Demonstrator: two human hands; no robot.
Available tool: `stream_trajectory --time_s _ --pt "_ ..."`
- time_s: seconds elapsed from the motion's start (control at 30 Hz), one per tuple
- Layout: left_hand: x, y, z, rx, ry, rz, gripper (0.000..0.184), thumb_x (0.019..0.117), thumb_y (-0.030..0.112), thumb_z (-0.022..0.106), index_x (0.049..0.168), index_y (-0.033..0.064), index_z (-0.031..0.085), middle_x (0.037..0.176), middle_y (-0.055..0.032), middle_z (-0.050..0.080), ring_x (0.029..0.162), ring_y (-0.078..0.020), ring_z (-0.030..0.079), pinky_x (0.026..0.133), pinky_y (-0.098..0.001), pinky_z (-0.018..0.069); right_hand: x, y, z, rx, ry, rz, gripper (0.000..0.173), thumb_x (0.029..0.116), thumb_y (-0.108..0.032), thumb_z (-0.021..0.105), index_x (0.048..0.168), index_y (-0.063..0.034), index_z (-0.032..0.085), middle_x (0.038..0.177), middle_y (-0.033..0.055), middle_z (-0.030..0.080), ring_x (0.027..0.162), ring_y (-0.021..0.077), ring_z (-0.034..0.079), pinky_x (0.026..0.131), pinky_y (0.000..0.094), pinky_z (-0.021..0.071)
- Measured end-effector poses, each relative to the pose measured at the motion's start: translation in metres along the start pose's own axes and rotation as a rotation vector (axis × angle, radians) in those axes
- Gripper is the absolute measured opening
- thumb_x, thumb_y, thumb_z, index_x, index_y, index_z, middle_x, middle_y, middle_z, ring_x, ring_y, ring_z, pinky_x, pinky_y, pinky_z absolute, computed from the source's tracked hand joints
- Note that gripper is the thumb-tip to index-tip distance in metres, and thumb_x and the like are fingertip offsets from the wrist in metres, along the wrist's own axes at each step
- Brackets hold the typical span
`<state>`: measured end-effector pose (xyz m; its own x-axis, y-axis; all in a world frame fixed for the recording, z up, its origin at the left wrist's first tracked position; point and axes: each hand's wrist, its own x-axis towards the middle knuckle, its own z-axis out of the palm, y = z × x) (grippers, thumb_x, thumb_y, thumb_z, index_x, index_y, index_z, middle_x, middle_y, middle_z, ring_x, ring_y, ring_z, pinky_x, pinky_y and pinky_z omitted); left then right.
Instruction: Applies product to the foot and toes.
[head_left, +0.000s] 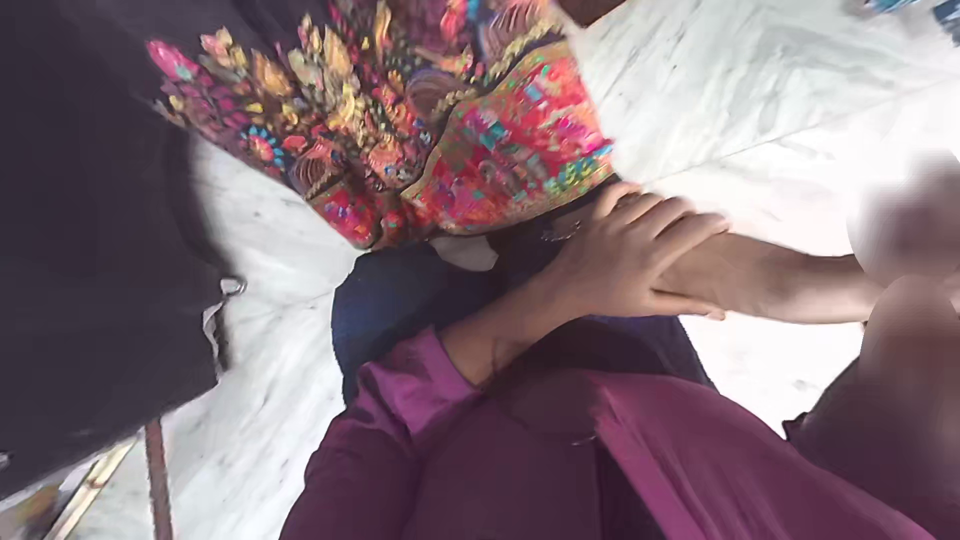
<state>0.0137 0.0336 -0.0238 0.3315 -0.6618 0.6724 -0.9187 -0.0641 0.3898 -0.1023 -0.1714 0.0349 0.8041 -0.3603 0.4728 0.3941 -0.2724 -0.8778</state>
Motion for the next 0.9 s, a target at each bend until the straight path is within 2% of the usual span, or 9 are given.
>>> stream_trajectory --time_s 0.07,0.13,0.27,0.3,0.4,0.5,0.63,0.77,0.9 --pt "-0.002 0.005 0.002 -0.097 0.069 0.041 0.075 0.0798 0.074 0.065 0.116 0.0082 0.073 0.108 -0.0084 0.073 0.105 -0.0233 0.068 0.108 -0.0543 0.0391 -0.009 -0.017 0.021 -0.054 0.036 -0.136 0.006 0.1004 -0.022 0.057 0.104 -0.0265 0.059 0.089 -0.0148 0.063 0.072 -0.001 0.059 0.064 0.016 0.0506" --pt "-0.003 0.02 0.007 -0.253 0.196 0.097 0.076 0.0871 0.074 0.059 0.116 0.0045 0.069 0.113 -0.0114 0.073 0.112 -0.0205 0.068 0.114 -0.0504 0.0377 -0.016 -0.031 0.038 -0.076 0.045 -0.202 0.006 0.1029 -0.035 0.059 0.106 -0.035 0.064 0.093 -0.0191 0.065 0.077 -0.0037 0.061 0.068 0.0138 0.0515" --pt "-0.004 0.049 -0.004 -0.399 0.165 0.091 0.073 0.095 0.061 0.06 0.144 0.0089 0.046 0.126 -0.0097 0.067 0.121 -0.0132 0.061 0.114 -0.0397 0.0371 -0.026 -0.04 0.051 -0.114 -0.01 -0.285 0.014 0.107 -0.034 0.052 0.108 -0.0313 0.065 0.094 -0.0185 0.063 0.085 -0.0058 0.06 0.076 0.0126 0.0507" --pt "-0.004 0.051 -0.009 -0.43 0.165 0.078 0.067 0.0966 0.057 0.06 0.143 0.0101 0.047 0.123 -0.008 0.067 0.118 -0.012 0.062 0.113 -0.0373 0.038 -0.027 -0.043 0.053 -0.116 -0.023 -0.306 0.015 0.1074 -0.032 0.052 0.109 -0.0285 0.066 0.095 -0.0171 0.064 0.087 -0.0052 0.062 0.078 0.0131 0.0517" --pt "-0.002 0.053 -0.01 -0.508 0.282 0.088 0.032 0.1016 0.034 0.063 0.124 0.0117 0.059 0.111 -0.0047 0.065 0.107 -0.0118 0.061 0.102 -0.0297 0.045 -0.025 -0.048 0.055 -0.125 -0.029 -0.38 0.016 0.1059 -0.025 0.056 0.114 -0.023 0.07 0.103 -0.0124 0.069 0.096 0.0005 0.066 0.086 0.0187 0.0557" --pt "-0.003 0.052 -0.003 -0.532 0.324 0.106 0.025 0.1035 0.027 0.06 0.124 0.0117 0.059 0.112 -0.0058 0.064 0.108 -0.0135 0.061 0.101 -0.0304 0.0459 -0.019 -0.052 0.052 -0.182 0.001 -0.466 0.027 0.1021 -0.021 0.063 0.128 -0.0283 0.067 0.11 -0.0144 0.074 0.103 0.0013 0.069 0.093 0.019 0.0558" --pt "-0.002 0.051 -0.004 -0.563 0.307 0.13 0.021 0.1046 0.023 0.057 0.122 0.0124 0.063 0.11 -0.0066 0.065 0.106 -0.0147 0.062 0.101 -0.0323 0.0457 -0.017 -0.051 0.039 -0.224 -0.088 -0.44 0.014 0.1031 -0.027 0.062 0.11 -0.0228 0.074 0.099 -0.0143 0.073 0.097 -0.0011 0.068 0.093 0.0197 0.0538" --pt "-0.001 0.049 -0.003 -0.475 0.301 0.205 0.016 0.1058 0.023 0.054 0.116 0.0183 0.066 0.11 -0.0039 0.065 0.107 -0.015 0.061 0.1 -0.0315 0.0456 -0.019 -0.046 0.027 -0.151 -0.199 -0.236 0.019 0.1026 -0.037 0.061 0.108 -0.0247 0.075 0.106 -0.0154 0.07 0.102 -0.0009 0.065 0.09 0.0172 0.0536" --pt "-0.003 0.046 0.0 -0.428 0.299 0.245 0.011 0.1051 0.023 0.056 0.112 0.0175 0.063 0.11 -0.0036 0.066 0.109 -0.0166 0.062 0.103 -0.0333 0.0453 -0.029 -0.044 0.028 -0.22 -0.264 -0.405 0.028 0.1064 -0.038 0.052 0.1 -0.0179 0.07 0.098 -0.0093 0.065 0.097 0.0012 0.061 0.088 0.0193 0.0491"
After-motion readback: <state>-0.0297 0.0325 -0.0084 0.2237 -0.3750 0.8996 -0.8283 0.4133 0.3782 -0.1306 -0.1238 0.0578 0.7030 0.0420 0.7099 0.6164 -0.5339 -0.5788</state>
